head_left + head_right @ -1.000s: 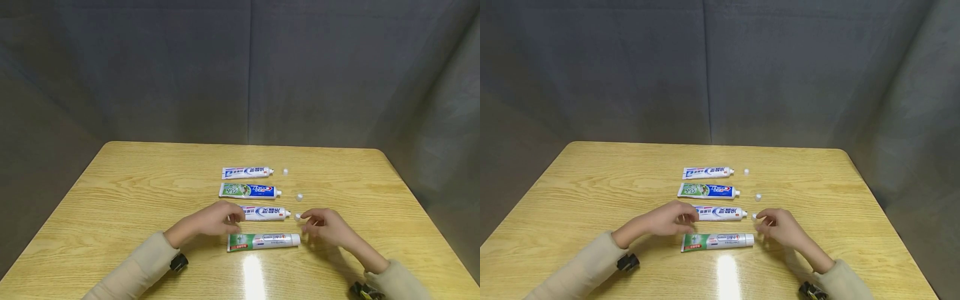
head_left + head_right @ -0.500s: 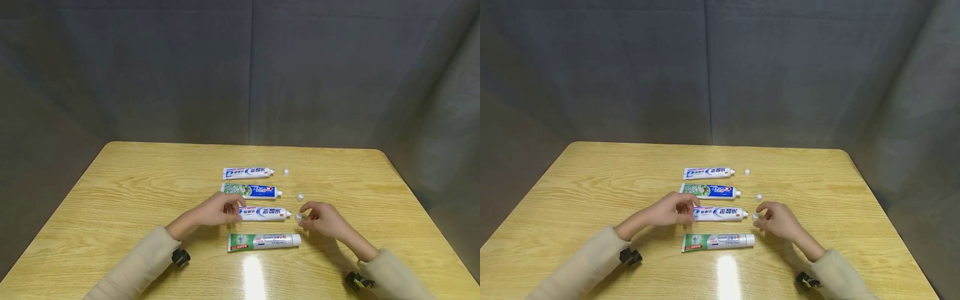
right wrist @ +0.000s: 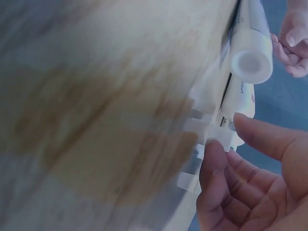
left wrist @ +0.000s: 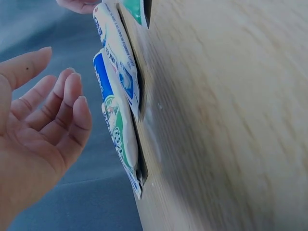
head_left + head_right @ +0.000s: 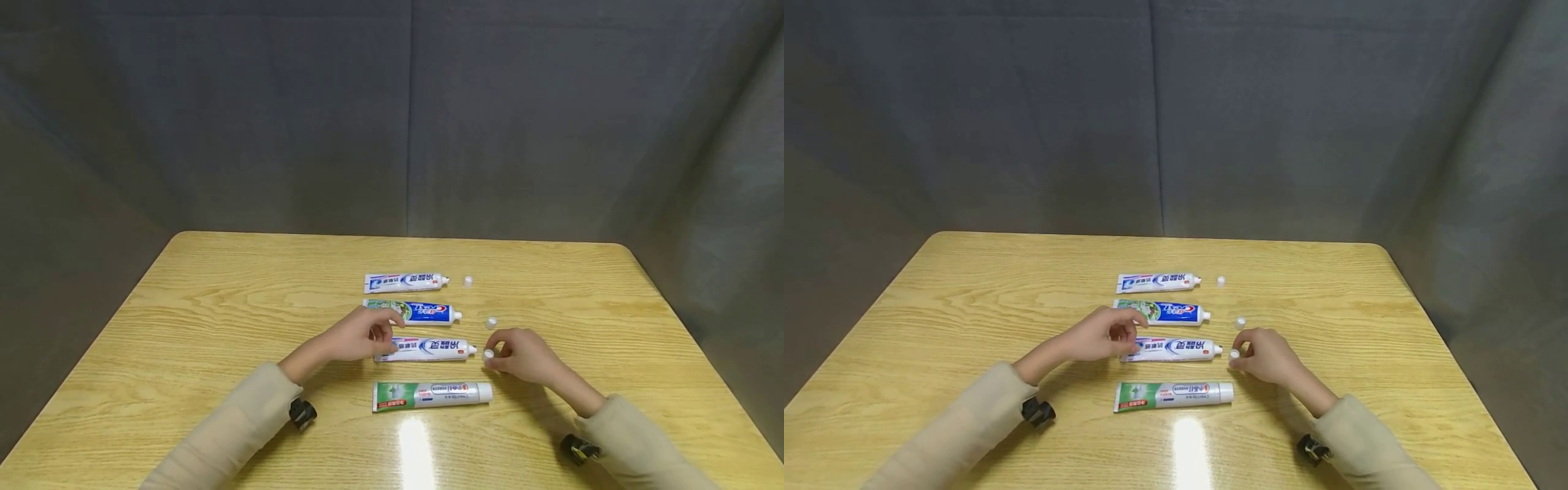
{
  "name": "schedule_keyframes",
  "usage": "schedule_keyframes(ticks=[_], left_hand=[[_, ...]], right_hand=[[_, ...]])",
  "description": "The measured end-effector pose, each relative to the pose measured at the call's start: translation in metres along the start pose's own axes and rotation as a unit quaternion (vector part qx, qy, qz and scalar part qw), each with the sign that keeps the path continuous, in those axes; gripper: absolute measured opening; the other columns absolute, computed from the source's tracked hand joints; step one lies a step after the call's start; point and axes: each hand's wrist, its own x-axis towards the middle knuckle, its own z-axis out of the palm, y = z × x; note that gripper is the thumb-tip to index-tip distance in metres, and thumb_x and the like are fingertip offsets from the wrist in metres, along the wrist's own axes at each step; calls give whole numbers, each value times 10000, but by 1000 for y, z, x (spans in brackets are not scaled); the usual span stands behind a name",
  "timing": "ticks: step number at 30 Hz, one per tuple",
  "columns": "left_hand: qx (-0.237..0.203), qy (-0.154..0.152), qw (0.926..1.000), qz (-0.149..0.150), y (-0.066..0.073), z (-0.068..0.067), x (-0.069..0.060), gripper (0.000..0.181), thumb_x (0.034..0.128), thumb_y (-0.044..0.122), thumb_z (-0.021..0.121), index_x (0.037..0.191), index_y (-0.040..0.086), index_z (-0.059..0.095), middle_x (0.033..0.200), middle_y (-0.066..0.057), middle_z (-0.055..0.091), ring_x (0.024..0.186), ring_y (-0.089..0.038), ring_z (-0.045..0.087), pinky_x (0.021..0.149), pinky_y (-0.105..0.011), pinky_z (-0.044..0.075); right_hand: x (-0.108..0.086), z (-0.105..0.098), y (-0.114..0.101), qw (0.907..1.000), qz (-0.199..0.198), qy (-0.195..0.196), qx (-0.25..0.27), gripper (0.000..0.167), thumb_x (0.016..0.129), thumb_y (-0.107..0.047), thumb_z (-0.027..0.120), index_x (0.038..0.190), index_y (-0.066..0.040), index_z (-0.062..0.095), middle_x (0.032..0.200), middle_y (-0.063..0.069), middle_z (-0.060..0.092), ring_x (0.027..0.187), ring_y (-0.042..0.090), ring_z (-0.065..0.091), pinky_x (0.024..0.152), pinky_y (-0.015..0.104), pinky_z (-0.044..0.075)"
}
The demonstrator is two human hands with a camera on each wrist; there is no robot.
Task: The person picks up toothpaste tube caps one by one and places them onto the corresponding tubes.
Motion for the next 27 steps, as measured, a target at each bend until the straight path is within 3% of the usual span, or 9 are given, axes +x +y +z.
schedule_keyframes(ticks=[6, 12, 18, 27], left_hand=[[103, -5, 9999, -101, 0, 1, 5, 310, 837, 79, 641, 1121, -14, 558, 711, 42, 569, 658, -72, 535, 625, -236, 473], [340, -66, 9993, -108, -3, 3, 9, 305, 848, 103, 634, 1122, -7, 560, 711, 52, 566, 667, -67, 543, 635, -230, 473], [629, -112, 9979, -112, -2, 5, 13, 297, 853, 104, 621, 1124, -5, 563, 734, 53, 571, 689, -69, 547, 639, -223, 465], [596, -201, 9977, -245, -8, 6, 22, 295, 813, 76, 666, 1083, -12, 587, 771, 9, 582, 670, -81, 529, 619, -215, 459]], right_hand=[[2, 2, 1, 9998, 43, 74, -151, 66, 791, -95, 684, 785, -64, 627, 583, -47, 567, 496, 64, 462, 479, 254, 378], [1, -1, 3, 9999, 52, 151, 27, 64, 810, -84, 652, 750, -64, 638, 637, -34, 584, 539, 76, 478, 485, 252, 394], [-1, -8, 2, 9982, 225, 139, 540, 48, 798, -69, 636, 762, -38, 628, 629, 15, 595, 540, 151, 549, 475, 252, 404], [-1, -14, 10, 9886, 228, 80, 1484, 79, 799, -31, 634, 862, 14, 620, 716, 46, 596, 632, 143, 546, 535, 269, 455]])
